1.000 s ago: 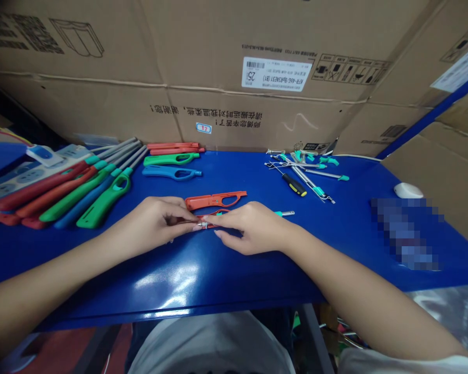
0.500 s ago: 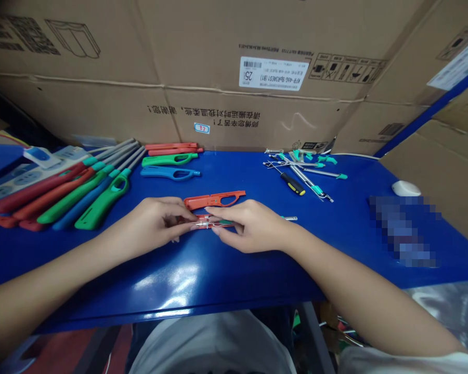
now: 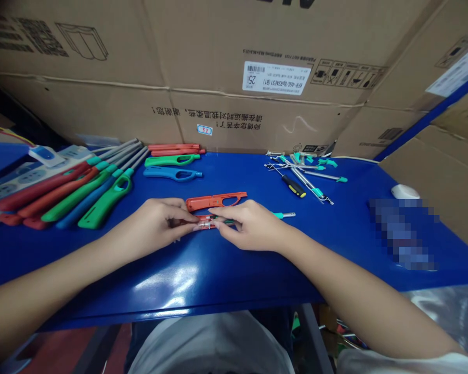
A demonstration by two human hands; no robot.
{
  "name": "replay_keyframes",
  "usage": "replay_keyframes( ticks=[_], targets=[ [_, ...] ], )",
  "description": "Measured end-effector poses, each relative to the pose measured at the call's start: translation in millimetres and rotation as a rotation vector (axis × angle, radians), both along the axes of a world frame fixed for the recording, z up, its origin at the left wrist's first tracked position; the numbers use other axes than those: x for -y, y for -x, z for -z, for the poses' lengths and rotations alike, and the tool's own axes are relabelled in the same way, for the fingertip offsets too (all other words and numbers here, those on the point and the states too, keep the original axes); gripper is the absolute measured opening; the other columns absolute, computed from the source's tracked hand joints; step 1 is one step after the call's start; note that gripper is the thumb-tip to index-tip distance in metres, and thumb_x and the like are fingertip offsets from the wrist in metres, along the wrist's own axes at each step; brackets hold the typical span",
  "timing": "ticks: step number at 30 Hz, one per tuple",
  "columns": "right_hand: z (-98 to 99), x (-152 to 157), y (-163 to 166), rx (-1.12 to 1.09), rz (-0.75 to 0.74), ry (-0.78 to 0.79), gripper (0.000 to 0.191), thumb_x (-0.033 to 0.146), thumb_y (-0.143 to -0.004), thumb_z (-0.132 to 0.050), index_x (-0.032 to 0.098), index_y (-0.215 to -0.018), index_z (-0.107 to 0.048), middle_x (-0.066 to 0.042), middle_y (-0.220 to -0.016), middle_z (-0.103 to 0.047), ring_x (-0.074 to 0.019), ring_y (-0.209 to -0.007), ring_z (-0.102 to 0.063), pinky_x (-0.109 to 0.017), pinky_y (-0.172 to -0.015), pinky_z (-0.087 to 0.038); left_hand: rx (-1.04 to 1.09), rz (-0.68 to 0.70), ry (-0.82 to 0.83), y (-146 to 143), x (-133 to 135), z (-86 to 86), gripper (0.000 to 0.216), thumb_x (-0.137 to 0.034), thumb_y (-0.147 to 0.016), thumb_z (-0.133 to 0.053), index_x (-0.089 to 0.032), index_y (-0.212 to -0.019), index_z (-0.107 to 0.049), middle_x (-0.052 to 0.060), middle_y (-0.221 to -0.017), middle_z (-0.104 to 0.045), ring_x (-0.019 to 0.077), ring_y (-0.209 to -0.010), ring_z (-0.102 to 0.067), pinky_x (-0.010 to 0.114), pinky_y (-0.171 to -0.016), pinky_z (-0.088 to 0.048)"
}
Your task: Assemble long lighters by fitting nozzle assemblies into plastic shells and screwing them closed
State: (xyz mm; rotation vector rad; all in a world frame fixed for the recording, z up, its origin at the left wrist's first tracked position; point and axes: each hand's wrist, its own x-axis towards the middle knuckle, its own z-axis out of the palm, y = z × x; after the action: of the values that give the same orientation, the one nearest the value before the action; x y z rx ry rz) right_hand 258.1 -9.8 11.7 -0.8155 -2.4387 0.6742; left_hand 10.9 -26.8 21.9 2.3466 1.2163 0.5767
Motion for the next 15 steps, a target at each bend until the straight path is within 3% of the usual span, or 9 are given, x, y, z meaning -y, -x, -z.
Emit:
replay_keyframes(
  ticks=[5, 6, 8, 11, 15],
  targets=[
    [-5.0, -6.4, -0.6, -0.097, 0.117, 0.382, 0.041, 0.033, -0.097, -0.054, 0.013, -0.130, -0.067, -0.006, -0.090, -0.079, -0.0060, -0.041, -0.051, -0.021, -0.043, -0.041, -0.019, -0.010, 0.009, 1.4, -1.0, 2.3, 0.013, -0.023, -0.091, -0.071, -0.020, -0.095, -0.083, 0.003, -0.079, -0.071, 0.0132, -0.066, -0.065, 0.023, -0.062, -0.047],
    [-6.5, -10.0, -3.1, -0.115, 0.150, 0.365, 0.040, 0.034, -0.098, -0.053, 0.014, -0.130, -0.067, -0.006, -0.090, -0.079, -0.0063, -0.041, -0.051, -0.021, -0.042, -0.041, -0.023, -0.012, 0.006, 1.5, -0.7, 2.1, 0.013, -0.023, -0.091, -0.071, -0.020, -0.096, -0.083, 0.003, -0.080, -0.072, 0.0133, -0.067, -0.065, 0.023, -0.063, -0.048],
    [-9.4, -18.7, -11.0, -0.100, 0.206, 0.186, 0.033, 0.031, -0.098, -0.053, 0.015, -0.123, -0.070, -0.006, -0.090, -0.078, -0.0083, -0.048, -0.054, -0.023, -0.049, -0.045, -0.028, -0.017, -0.004, 1.7, 0.3, 1.6, 0.014, -0.023, -0.090, -0.070, -0.020, -0.097, -0.082, 0.004, -0.084, -0.074, 0.0131, -0.067, -0.065, 0.024, -0.063, -0.049],
    [-11.8, -31.2, -25.7, 0.119, 0.133, -0.098, 0.025, 0.020, -0.094, -0.056, 0.018, -0.111, -0.073, -0.009, -0.111, -0.072, -0.0149, -0.078, -0.065, -0.029, -0.071, -0.052, -0.021, -0.024, -0.010, 2.2, 1.1, 1.3, 0.016, -0.024, -0.090, -0.069, -0.019, -0.099, -0.082, 0.005, -0.086, -0.075, 0.0127, -0.065, -0.065, 0.024, -0.063, -0.050],
    [-10.2, -39.5, -37.1, 0.303, 0.050, -0.070, 0.020, 0.020, -0.093, -0.060, 0.021, -0.110, -0.071, -0.008, -0.124, -0.060, -0.0140, -0.083, -0.063, -0.028, -0.075, -0.050, 0.021, -0.012, 0.000, 2.3, 0.0, 2.8, 0.018, -0.025, -0.091, -0.067, -0.021, -0.100, -0.082, 0.005, -0.087, -0.075, 0.0128, -0.066, -0.066, 0.023, -0.063, -0.051]
  ],
)
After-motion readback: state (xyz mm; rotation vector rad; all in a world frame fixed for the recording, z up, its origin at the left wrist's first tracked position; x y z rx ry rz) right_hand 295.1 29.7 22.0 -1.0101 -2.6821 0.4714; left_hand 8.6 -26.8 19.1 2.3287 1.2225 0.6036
